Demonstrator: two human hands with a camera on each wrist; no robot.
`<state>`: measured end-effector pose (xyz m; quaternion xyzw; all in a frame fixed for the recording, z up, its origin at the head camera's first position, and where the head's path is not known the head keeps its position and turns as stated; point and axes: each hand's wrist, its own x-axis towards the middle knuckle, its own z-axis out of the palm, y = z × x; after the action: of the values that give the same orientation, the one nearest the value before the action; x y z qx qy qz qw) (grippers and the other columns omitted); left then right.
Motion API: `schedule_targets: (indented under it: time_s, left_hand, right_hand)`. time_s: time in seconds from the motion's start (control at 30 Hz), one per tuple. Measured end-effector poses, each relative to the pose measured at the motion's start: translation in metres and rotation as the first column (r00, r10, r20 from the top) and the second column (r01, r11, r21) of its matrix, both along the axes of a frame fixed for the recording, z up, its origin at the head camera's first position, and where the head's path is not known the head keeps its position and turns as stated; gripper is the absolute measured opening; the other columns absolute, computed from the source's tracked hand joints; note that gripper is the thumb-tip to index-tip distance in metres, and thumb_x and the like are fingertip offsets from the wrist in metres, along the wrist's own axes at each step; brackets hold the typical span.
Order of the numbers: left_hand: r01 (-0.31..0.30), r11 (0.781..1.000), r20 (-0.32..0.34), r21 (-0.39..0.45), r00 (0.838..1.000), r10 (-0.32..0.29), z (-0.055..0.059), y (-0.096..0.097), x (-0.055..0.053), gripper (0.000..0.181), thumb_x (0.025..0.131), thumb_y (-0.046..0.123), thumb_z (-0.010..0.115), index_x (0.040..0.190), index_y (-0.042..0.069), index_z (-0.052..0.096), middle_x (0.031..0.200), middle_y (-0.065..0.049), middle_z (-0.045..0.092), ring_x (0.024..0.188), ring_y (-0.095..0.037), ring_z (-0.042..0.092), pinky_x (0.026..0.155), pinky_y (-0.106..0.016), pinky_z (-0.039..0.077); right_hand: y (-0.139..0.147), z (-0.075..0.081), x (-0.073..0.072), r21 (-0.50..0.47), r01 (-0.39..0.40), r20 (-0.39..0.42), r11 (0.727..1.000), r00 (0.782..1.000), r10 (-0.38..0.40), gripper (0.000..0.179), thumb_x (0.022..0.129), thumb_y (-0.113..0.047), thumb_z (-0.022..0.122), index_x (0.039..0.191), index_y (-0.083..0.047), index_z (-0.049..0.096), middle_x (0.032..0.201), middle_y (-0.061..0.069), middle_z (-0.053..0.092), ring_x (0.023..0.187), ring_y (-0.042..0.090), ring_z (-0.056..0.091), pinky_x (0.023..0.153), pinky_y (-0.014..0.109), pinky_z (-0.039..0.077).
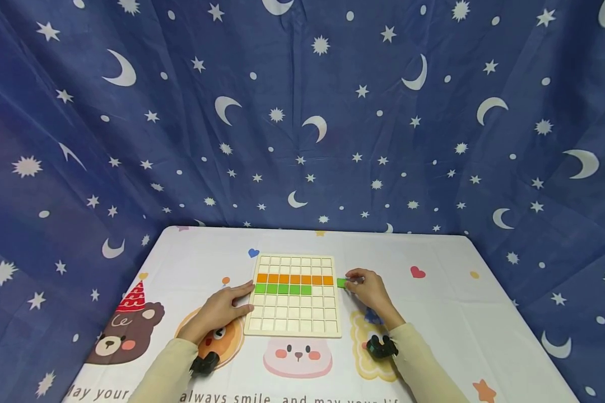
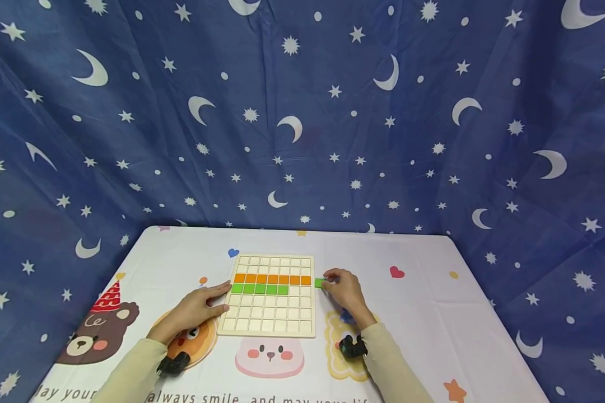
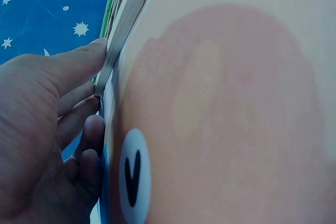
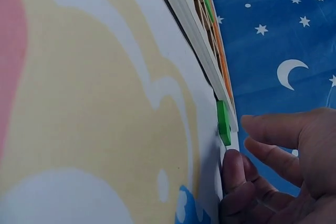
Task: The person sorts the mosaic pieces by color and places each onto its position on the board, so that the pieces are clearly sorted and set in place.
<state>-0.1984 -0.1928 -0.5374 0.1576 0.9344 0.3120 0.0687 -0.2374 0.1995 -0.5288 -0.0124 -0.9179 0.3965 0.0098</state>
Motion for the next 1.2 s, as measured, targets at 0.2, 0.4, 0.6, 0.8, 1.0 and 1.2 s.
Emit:
schedule_targets:
  time_s: [0.2,0.4,0.6,0.8,1.0,1.2]
  left_hand:
    - [-0.003,1.000,0.000,-0.004,1.000,0.003,0.0000,0.0010,-0.0006,0.062,0.089,0.040,0.070,0.144,0.019,0.052,0.154,0.002,0.044,0.141,-0.038,0.041,0.113,-0.059,0.034]
    - [0.000,1.000,-0.004,-0.005,1.000,0.000,-0.0003,0.0005,-0.0002,0.062,0.090,0.041,0.070,0.144,0.020,0.052,0.154,0.003,0.044,0.141,-0.038,0.040,0.113,-0.059,0.034]
    - [0.004,1.000,-0.009,-0.014,1.000,-0.004,-0.0005,0.0006,-0.0008,0.062,0.090,0.042,0.070,0.145,0.019,0.051,0.154,0.002,0.044,0.141,-0.038,0.041,0.112,-0.059,0.035]
    - [0.000,1.000,-0.005,-0.011,1.000,0.000,-0.0002,0.0002,-0.0002,0.062,0.090,0.042,0.070,0.145,0.020,0.051,0.154,0.002,0.044,0.141,-0.040,0.041,0.112,-0.061,0.034]
    - [0.002,1.000,-0.007,-0.008,1.000,-0.002,0.0002,0.0000,0.0005,0.062,0.090,0.043,0.069,0.145,0.020,0.051,0.155,0.002,0.043,0.140,-0.041,0.041,0.112,-0.061,0.034]
    - [-0.002,1.000,-0.001,-0.006,1.000,0.002,0.0005,0.0002,0.0009,0.062,0.090,0.042,0.069,0.145,0.021,0.051,0.155,0.002,0.043,0.140,-0.042,0.040,0.112,-0.062,0.034]
  right_hand:
    - [0.0003,-0.0010,-0.0007,0.028,-0.009,0.001,1.000,1.000,0.009,0.027,0.080,-0.016,0.078,0.106,-0.008,0.075,0.096,0.005,0.073,0.075,0.014,0.055,0.062,0.024,0.043]
    - [-0.0020,-0.0004,0.0005,0.095,-0.016,-0.003,0.995,1.000,0.016,0.027,0.083,-0.017,0.077,0.108,-0.010,0.075,0.093,0.003,0.070,0.078,0.016,0.055,0.067,0.027,0.042]
    - [-0.0048,0.0003,0.0025,0.138,-0.005,0.008,0.990,1.000,0.004,0.023,0.083,-0.017,0.076,0.105,-0.011,0.076,0.091,0.003,0.066,0.079,0.017,0.053,0.068,0.029,0.041]
    - [-0.0048,-0.0022,0.0019,0.103,0.005,0.000,0.995,1.000,-0.005,0.019,0.081,-0.016,0.078,0.099,-0.012,0.072,0.087,0.001,0.065,0.075,0.016,0.051,0.066,0.027,0.037]
    - [-0.0032,-0.0044,0.0014,0.029,0.039,-0.018,0.999,0.999,-0.039,0.014,0.081,-0.010,0.076,0.093,-0.010,0.069,0.084,0.003,0.068,0.069,0.014,0.053,0.063,0.026,0.041]
    - [-0.0014,-0.0031,0.0033,-0.024,0.044,-0.029,0.999,0.999,-0.044,0.010,0.083,-0.009,0.073,0.092,-0.010,0.070,0.082,0.004,0.067,0.067,0.014,0.054,0.059,0.024,0.043]
